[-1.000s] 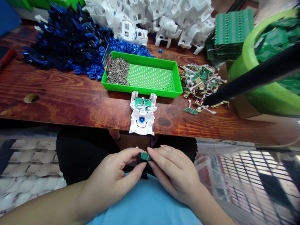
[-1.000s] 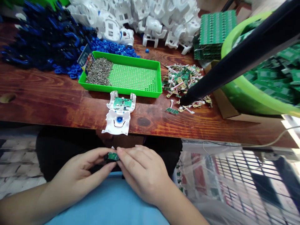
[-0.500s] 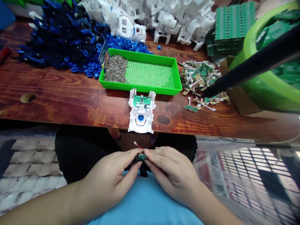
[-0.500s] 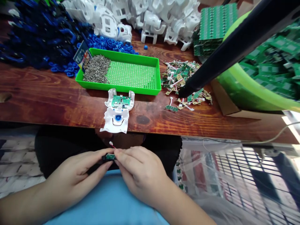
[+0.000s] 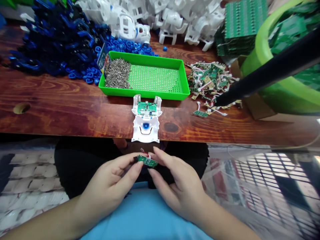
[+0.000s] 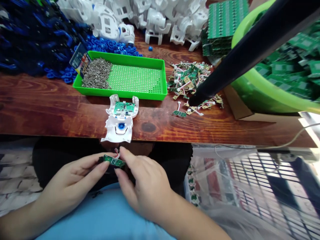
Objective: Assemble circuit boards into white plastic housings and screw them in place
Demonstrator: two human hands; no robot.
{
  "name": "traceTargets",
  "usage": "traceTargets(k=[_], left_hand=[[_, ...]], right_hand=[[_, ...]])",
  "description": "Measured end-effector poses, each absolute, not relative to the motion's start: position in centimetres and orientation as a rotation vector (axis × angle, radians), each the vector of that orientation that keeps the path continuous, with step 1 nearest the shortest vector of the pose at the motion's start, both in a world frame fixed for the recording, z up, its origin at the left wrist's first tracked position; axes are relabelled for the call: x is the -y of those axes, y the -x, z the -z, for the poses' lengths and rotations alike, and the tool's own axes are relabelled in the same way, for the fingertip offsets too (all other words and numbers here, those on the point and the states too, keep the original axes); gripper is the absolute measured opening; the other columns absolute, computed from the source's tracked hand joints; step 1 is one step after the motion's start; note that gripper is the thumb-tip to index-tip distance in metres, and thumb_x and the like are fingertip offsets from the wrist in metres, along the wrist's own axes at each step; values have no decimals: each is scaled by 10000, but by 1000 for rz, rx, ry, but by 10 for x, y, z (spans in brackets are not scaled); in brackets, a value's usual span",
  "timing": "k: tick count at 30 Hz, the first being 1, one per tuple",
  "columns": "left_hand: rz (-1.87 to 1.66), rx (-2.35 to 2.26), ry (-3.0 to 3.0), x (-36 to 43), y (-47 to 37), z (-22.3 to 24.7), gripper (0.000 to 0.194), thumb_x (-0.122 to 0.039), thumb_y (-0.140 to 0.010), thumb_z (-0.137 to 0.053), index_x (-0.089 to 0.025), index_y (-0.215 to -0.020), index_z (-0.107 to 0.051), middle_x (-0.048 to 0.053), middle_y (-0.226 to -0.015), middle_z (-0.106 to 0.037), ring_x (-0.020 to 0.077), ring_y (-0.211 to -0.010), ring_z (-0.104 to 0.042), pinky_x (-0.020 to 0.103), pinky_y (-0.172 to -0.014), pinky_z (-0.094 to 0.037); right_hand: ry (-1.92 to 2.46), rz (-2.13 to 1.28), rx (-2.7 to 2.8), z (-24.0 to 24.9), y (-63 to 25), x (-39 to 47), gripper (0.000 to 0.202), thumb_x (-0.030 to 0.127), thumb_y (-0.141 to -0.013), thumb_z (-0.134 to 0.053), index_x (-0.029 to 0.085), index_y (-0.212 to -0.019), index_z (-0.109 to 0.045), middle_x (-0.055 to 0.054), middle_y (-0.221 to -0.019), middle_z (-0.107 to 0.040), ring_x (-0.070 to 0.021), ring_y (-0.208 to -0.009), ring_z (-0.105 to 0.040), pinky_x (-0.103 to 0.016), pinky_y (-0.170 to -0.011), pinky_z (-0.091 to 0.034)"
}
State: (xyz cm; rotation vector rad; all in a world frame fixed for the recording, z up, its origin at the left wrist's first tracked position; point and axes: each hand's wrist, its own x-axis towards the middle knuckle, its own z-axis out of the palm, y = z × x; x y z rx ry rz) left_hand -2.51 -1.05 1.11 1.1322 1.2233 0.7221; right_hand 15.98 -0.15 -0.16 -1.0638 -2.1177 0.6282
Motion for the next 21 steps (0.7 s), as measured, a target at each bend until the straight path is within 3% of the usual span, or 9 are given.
traceTargets(k=[4,14,21], left_hand=[[-784,-1273,-1067,11,24,-13,216,-306,-874,-548,-282,-1048,-674,-35,-1048,-721,136,-1003,-641,160,-875,-493],[-840,-1251,-788,12,20,-13,214,-310,-853,-587,-233,-1033,-673,-8,-1002,-731,137,-942,-654,166,-814,-510],[-870,-1186,-588,12,18,-8,192,-291,-823,-635,-222,-997,-680,-10,-935,-743,115,-851,-669,151,-760,-510]], right_hand=[[1021,-526,2102,0,-160,5,391,117,-804,-608,146,-1183,-516,-66,-1065,-667,-131,-958,-632,-242,-827,-544],[1060,-501,2025,3,-153,8,413,206,-802,-658,152,-1184,-511,-62,-1002,-686,-138,-879,-649,-244,-764,-556],[1140,-433,1980,1,-144,10,373,174,-765,-658,143,-1111,-522,-67,-854,-679,-169,-748,-657,-287,-636,-566]])
